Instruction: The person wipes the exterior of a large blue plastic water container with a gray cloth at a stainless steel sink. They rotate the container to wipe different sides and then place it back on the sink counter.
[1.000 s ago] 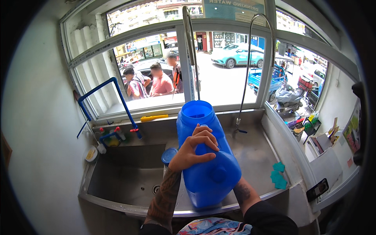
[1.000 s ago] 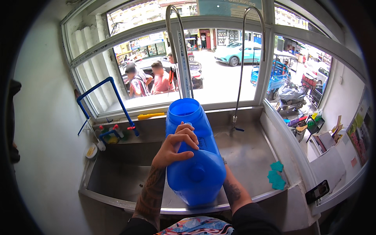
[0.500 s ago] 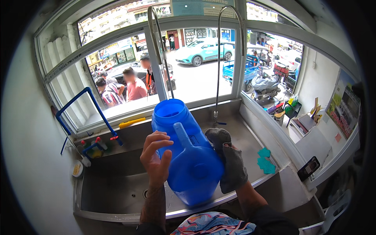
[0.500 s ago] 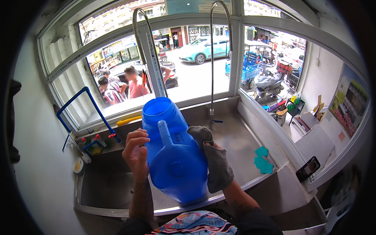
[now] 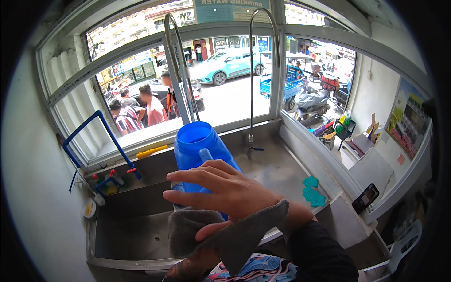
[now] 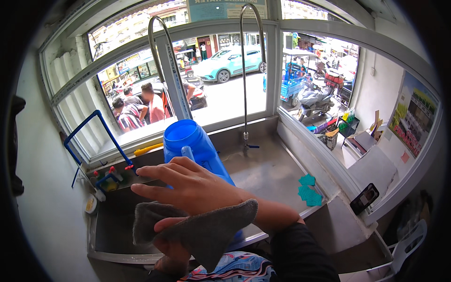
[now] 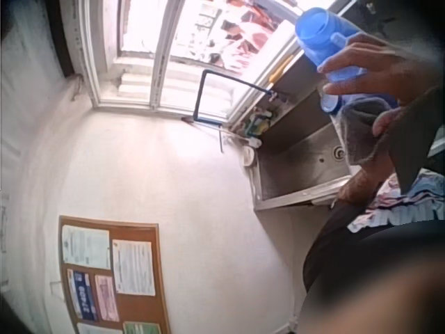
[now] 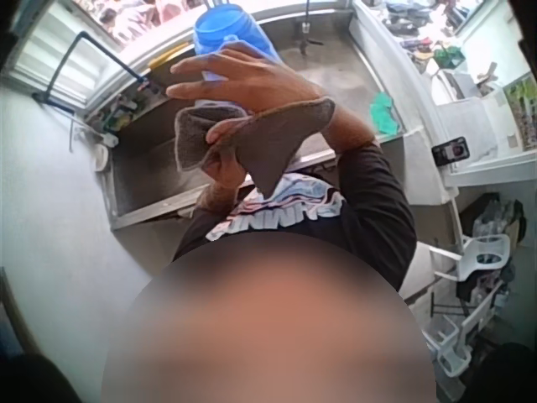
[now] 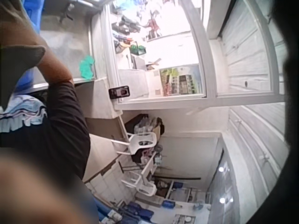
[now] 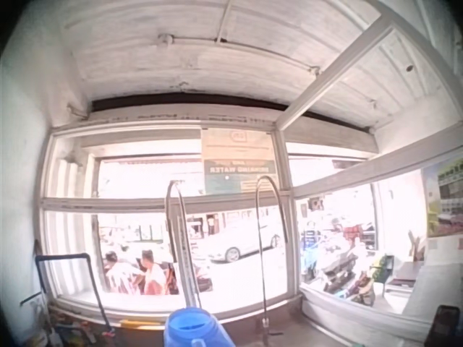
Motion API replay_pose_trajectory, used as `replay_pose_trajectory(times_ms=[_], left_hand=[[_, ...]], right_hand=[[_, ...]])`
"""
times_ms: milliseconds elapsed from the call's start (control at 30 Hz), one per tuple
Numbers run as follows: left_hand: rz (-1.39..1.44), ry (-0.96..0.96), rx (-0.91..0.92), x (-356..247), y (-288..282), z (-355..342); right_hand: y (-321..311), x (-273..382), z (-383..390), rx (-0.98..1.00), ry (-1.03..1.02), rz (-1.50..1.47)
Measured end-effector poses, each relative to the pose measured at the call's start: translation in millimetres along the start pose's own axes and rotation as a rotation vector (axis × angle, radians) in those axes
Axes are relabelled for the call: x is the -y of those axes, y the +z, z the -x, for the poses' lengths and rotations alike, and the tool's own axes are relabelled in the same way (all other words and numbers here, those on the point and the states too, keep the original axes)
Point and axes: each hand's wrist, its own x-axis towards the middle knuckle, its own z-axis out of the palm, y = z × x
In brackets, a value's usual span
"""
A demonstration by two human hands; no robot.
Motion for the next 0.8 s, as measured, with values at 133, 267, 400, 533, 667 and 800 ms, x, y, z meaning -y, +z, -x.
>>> replay_pose_trajectory(times_ms=[133,267,400,533,667,800], left_hand=[[0.009,-0.112,-0.177,41,-35,33],[0.058,-0.268,-0.192,85,-51,71],[0.212,-0.435,-0.054,124,-40,102],[0.118,-0.552,0.29,126,-27,81],[0.069,-0.594,0.788,118,-25,-25],[-0.151,-0.303,1.306,114,16,-107]], right_hand=[[1,-15,16,-0.027,0.196,0.04],[21,-24,30,-0.001,0.345,0.174],[37,-27,38,0.007,0.384,0.112],[38,-28,42,-0.019,0.366,0.094],[37,-28,41,-0.046,0.355,0.049],[37,-28,41,-0.052,0.354,0.039]])
